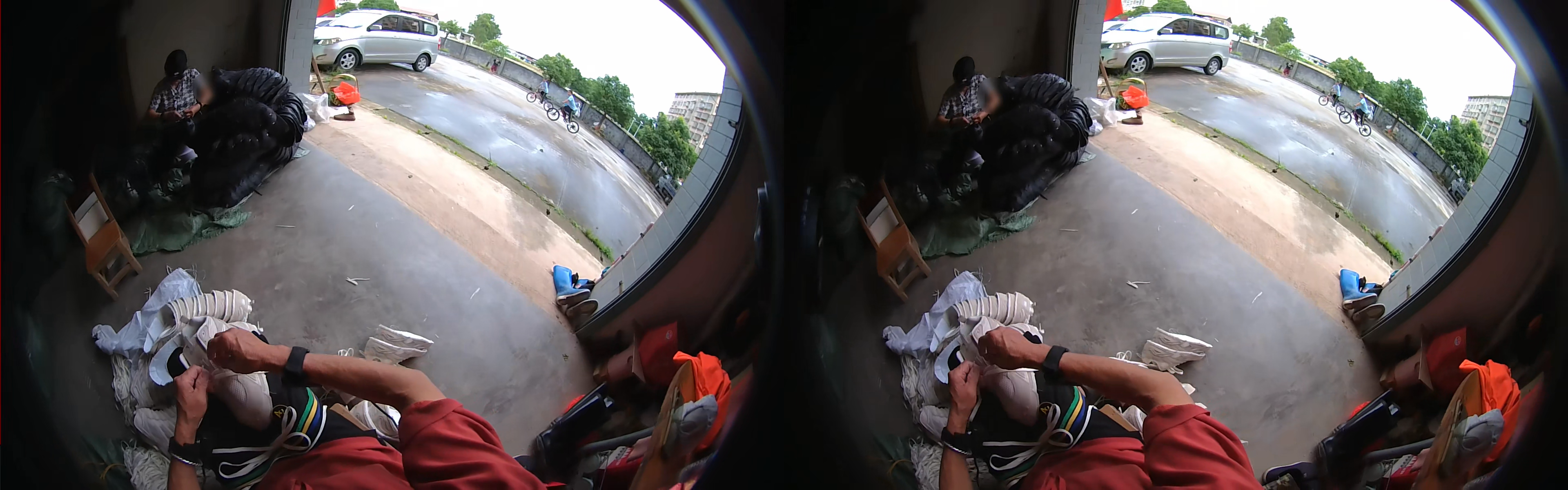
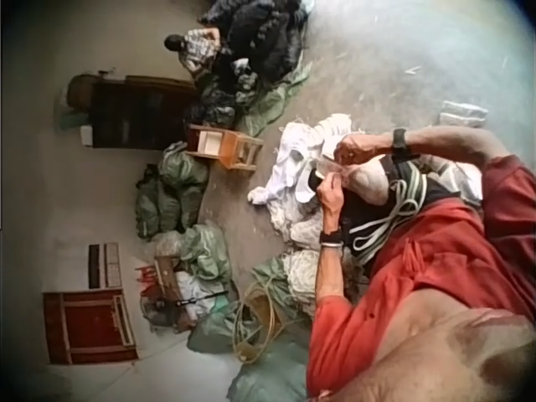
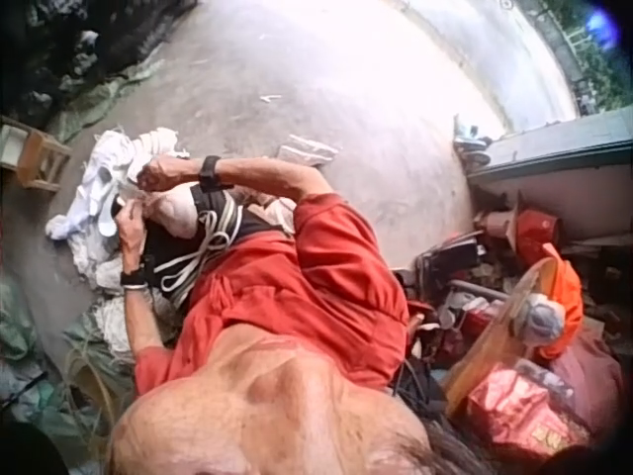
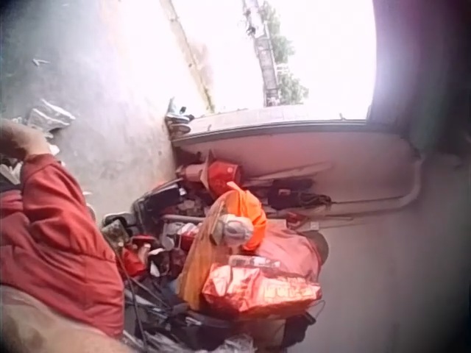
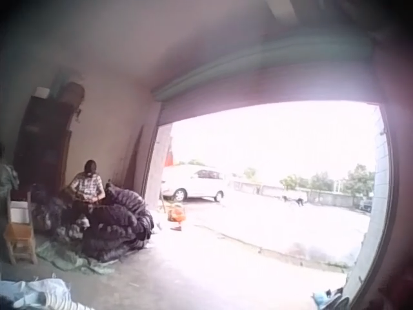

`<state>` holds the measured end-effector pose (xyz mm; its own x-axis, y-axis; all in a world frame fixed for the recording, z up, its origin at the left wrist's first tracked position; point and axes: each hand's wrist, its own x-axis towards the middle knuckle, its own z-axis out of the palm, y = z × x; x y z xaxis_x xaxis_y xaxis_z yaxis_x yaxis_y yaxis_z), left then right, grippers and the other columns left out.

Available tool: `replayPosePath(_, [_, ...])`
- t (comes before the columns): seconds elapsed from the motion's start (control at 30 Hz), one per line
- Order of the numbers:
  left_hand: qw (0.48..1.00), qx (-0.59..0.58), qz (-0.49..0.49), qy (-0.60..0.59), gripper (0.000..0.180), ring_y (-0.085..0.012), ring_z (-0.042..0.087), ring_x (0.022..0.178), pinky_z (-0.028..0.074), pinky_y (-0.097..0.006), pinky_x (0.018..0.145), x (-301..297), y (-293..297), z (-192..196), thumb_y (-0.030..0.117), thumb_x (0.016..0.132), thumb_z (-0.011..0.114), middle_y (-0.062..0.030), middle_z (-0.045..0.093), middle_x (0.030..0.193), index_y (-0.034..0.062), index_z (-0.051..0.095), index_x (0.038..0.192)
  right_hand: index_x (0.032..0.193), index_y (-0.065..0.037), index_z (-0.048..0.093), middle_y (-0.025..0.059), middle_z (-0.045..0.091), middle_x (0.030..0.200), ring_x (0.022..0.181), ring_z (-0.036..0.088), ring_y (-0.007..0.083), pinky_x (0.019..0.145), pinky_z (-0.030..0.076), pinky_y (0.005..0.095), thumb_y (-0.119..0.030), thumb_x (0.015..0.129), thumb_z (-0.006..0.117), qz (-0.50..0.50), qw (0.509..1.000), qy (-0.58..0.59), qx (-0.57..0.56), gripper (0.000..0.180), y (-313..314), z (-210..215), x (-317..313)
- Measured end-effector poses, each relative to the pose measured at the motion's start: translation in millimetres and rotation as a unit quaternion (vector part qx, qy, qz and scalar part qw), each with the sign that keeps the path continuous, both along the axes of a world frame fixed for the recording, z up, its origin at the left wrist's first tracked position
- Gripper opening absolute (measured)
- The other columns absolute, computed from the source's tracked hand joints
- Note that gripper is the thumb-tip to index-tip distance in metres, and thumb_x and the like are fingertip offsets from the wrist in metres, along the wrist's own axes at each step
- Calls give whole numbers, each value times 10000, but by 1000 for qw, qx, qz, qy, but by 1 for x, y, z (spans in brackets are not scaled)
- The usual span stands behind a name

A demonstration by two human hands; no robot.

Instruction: The recorder is lacing a pair of beige athletic shoes while sitting in a shoe manufacturing or assembly area.

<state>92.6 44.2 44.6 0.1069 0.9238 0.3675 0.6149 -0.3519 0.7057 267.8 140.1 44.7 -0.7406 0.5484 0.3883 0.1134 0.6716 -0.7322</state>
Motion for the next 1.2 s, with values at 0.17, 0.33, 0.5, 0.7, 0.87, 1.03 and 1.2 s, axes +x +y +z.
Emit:
replayPosePath(0.17, [989, -127, -70, -20, 242, -120, 463, 401, 341, -265, 404, 39, -21, 32, 161, 857, 508, -46, 473, 465, 14, 544, 668, 862, -55, 592, 161, 572, 648, 624, 578, 336, 532, 445, 410, -136, 744, 542, 11, 992, -43, 118, 151, 8, -18, -1])
replayPosePath(0.33, [968, -74, -232, -66, 165, -117, 492, 426, 371, -254, 421, 93, -43, 83, 121, 821, 594, -40, 528, 520, 15, 567, 697, 952, -40, 548, 145, 555, 621, 586, 569, 319, 488, 425, 396, -135, 739, 546, -1, 970, -123, 208, 233, 17, -10, -14])
replayPosePath(0.5, [916, -280, -11, -286, 170, -76, 437, 361, 307, -207, 328, 54, -19, 33, 141, 818, 595, -17, 475, 474, 34, 523, 707, 873, -89, 627, 69, 596, 657, 589, 589, 207, 492, 413, 328, -163, 723, 562, -3, 913, -212, 348, 180, 15, 0, -35])
replayPosePath(0.7, [826, -321, 138, -442, 58, -146, 457, 356, 314, -256, 305, 17, 2, -2, 104, 790, 521, -25, 472, 507, 53, 522, 819, 772, -142, 695, 35, 664, 805, 802, 629, 169, 582, 457, 305, -246, 682, 609, 42, 850, -302, 430, 162, 20, -6, -48])
replayPosePath(0.87, [818, -316, 107, -469, 61, -150, 455, 359, 324, -255, 310, 18, 9, 0, 79, 775, 488, -33, 472, 512, 50, 504, 825, 779, -103, 677, 63, 648, 810, 791, 628, 214, 638, 477, 325, -216, 650, 599, 80, 890, -328, 307, 188, 27, 17, -33])
replayPosePath(1.03, [855, -324, 109, -389, 68, -162, 438, 326, 336, -272, 295, 25, 25, -1, 59, 753, 447, -45, 466, 490, 43, 503, 789, 849, -100, 669, 98, 650, 828, 793, 630, 255, 633, 494, 363, -188, 596, 596, 116, 890, -343, 278, 277, 34, 21, -27])
replayPosePath(1.2, [849, -377, 105, -355, 76, -172, 451, 323, 372, -280, 299, 18, 37, -6, 76, 738, 455, -52, 475, 489, 32, 507, 770, 814, -111, 658, 113, 629, 767, 749, 620, 278, 584, 483, 384, -148, 587, 593, 144, 900, -339, 231, 239, 38, 21, -21])
